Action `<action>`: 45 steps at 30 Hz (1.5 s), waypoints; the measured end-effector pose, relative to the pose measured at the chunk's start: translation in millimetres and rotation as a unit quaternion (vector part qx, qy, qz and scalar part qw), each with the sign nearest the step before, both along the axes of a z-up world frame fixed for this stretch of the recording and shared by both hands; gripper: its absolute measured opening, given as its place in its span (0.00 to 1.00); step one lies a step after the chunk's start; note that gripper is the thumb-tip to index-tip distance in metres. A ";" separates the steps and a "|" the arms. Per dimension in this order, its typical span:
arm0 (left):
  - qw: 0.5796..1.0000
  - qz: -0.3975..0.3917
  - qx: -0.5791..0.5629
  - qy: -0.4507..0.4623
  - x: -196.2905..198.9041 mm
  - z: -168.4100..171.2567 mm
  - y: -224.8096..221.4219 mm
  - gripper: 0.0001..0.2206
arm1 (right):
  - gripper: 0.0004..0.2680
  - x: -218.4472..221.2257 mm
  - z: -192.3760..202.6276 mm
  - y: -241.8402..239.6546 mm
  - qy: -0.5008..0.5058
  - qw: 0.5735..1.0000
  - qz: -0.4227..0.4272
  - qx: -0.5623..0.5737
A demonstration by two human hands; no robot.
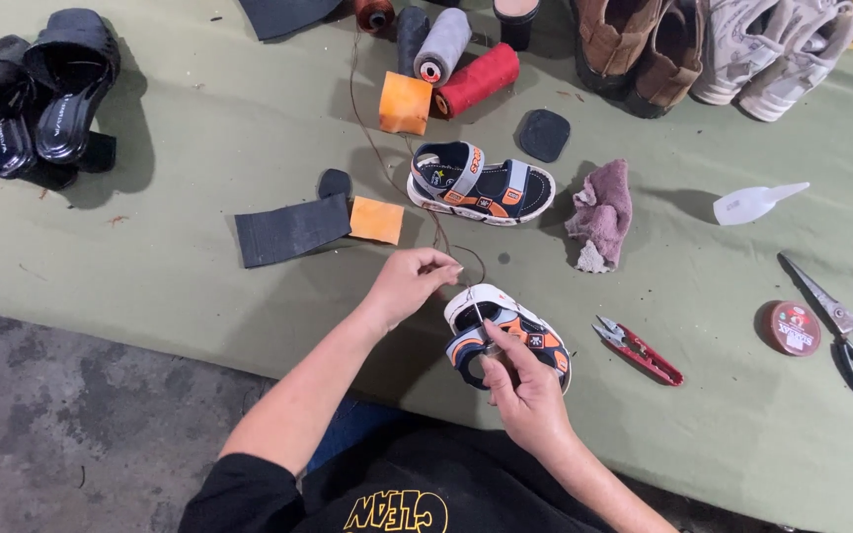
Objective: Hand-stitching a small child's sandal using a stitching awl and thread at a repair bench.
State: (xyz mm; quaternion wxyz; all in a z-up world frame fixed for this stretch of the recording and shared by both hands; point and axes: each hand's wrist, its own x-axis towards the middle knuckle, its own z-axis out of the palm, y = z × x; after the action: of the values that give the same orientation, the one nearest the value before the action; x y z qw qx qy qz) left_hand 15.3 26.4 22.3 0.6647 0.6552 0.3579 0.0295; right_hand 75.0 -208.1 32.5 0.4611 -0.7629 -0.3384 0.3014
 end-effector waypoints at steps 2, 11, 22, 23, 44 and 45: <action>0.998 0.051 0.045 -0.010 -9.3 -11.1 -7.8 0.10 | 0.17 0.8 -3.6 -0.9 0.012 1.000 -0.017 0.005; 0.949 0.104 0.127 -0.269 -20.4 -19.7 -66.2 0.16 | 0.17 1.9 -15.4 1.8 0.025 0.996 -0.067 0.046; 0.939 0.073 0.165 -0.293 -2.8 -34.4 -69.7 0.11 | 0.16 4.2 -8.9 0.6 0.001 0.996 -0.079 0.047; 0.925 0.091 0.222 -0.295 -2.7 -38.5 -71.3 0.09 | 0.16 4.3 -9.7 1.1 0.009 0.996 -0.075 0.051; 0.883 0.179 0.296 -0.318 -3.8 -59.2 -79.2 0.06 | 0.15 -2.4 -17.3 -1.5 0.061 0.995 -0.074 0.027; 0.882 0.177 0.297 -0.321 -2.8 -58.7 -78.3 0.06 | 0.15 -1.6 -17.6 -0.9 0.062 0.995 -0.076 0.028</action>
State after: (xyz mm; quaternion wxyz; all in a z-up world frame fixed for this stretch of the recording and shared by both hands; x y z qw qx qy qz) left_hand 12.5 -51.9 -36.4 0.5015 0.7023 0.2090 0.4601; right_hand 73.4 -208.9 14.9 0.5240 -0.7532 -0.2585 0.3022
